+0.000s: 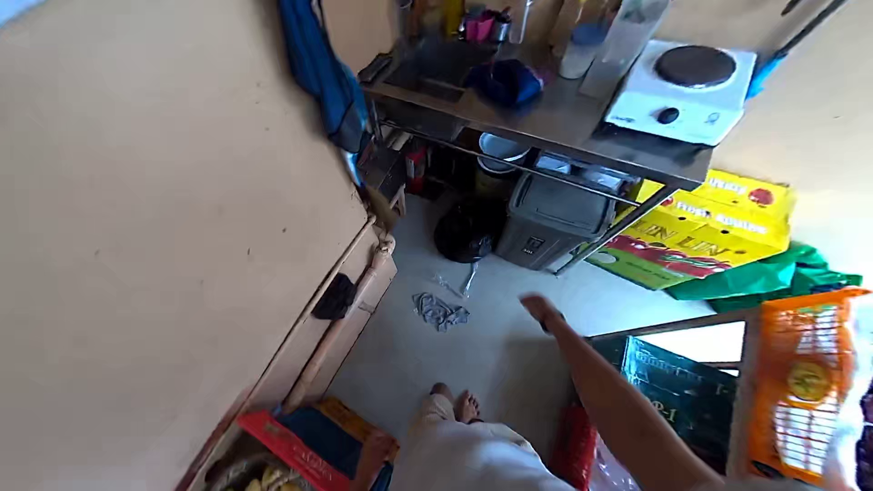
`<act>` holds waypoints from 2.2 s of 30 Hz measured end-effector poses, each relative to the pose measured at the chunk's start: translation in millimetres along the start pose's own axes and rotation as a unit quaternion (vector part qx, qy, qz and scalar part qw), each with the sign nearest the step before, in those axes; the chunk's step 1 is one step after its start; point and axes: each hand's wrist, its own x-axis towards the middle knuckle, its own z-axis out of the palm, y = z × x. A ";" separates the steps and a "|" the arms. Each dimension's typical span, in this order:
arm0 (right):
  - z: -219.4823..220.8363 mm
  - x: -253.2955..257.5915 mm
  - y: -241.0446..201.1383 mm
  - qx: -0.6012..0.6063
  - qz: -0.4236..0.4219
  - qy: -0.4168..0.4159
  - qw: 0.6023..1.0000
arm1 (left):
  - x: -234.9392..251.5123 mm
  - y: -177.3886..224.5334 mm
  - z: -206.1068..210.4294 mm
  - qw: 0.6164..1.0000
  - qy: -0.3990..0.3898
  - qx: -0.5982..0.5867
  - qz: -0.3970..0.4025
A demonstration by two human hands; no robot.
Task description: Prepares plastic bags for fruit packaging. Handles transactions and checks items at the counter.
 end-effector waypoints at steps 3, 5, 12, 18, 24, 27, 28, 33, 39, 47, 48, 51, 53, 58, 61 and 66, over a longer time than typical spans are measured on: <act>-61.6 104.5 -147.2 0.110 -0.128 0.073 0.983 | 49.9 100.5 32.2 0.977 -0.177 0.109 0.039; -93.7 139.2 -235.3 0.156 -0.194 0.035 0.968 | 106.9 153.0 37.6 0.960 -0.165 0.212 0.080; -100.6 237.4 -356.2 0.206 -0.316 -0.083 0.922 | 231.7 264.3 -6.5 0.983 -0.070 0.165 0.032; -94.9 349.3 -451.6 0.254 -0.394 -0.124 0.875 | 273.8 328.2 -34.8 0.995 0.084 -0.038 -0.021; -84.2 432.8 -573.4 0.252 -0.483 -0.060 0.837 | 273.5 435.6 -19.9 0.984 0.118 -0.095 -0.093; -72.8 470.0 -617.7 0.220 -0.510 -0.106 0.825 | 279.7 516.2 -22.1 0.987 0.103 -0.111 -0.055; -68.0 480.1 -625.9 0.220 -0.528 -0.132 0.810 | 282.5 540.8 -25.3 0.988 0.106 -0.109 -0.033; -36.1 502.8 -615.7 0.219 -0.619 -0.132 0.742 | 296.3 657.6 -40.6 0.983 0.127 -0.067 0.114; -14.1 510.3 -609.0 0.237 -0.659 0.010 0.714 | 315.2 788.2 -84.9 0.907 0.247 -0.050 0.336; -80.6 511.7 -612.3 0.305 -0.580 -0.183 0.733 | 370.3 855.2 -142.0 0.841 0.467 -0.241 0.126; -90.1 509.6 -609.9 0.306 -0.563 -0.211 0.738 | 372.5 856.6 -143.2 0.843 0.463 -0.247 0.117; -113.2 497.1 -599.5 0.291 -0.550 -0.254 0.740 | 371.6 861.0 -143.2 0.835 0.475 -0.256 0.111; -123.0 483.1 -596.3 0.258 -0.560 -0.249 0.747 | 364.9 858.2 -143.2 0.832 0.485 -0.248 0.107; -126.8 470.1 -598.3 0.324 -0.459 -0.382 0.734 | 338.1 840.2 -143.9 0.829 0.467 -0.280 0.127; -127.5 483.0 -602.8 0.389 -0.375 -0.347 0.767 | 327.8 821.9 -149.9 0.821 0.473 -0.295 0.125; -121.2 507.9 -604.9 0.273 -0.468 -0.101 0.834 | 310.8 803.4 -148.9 0.852 0.416 -0.260 0.182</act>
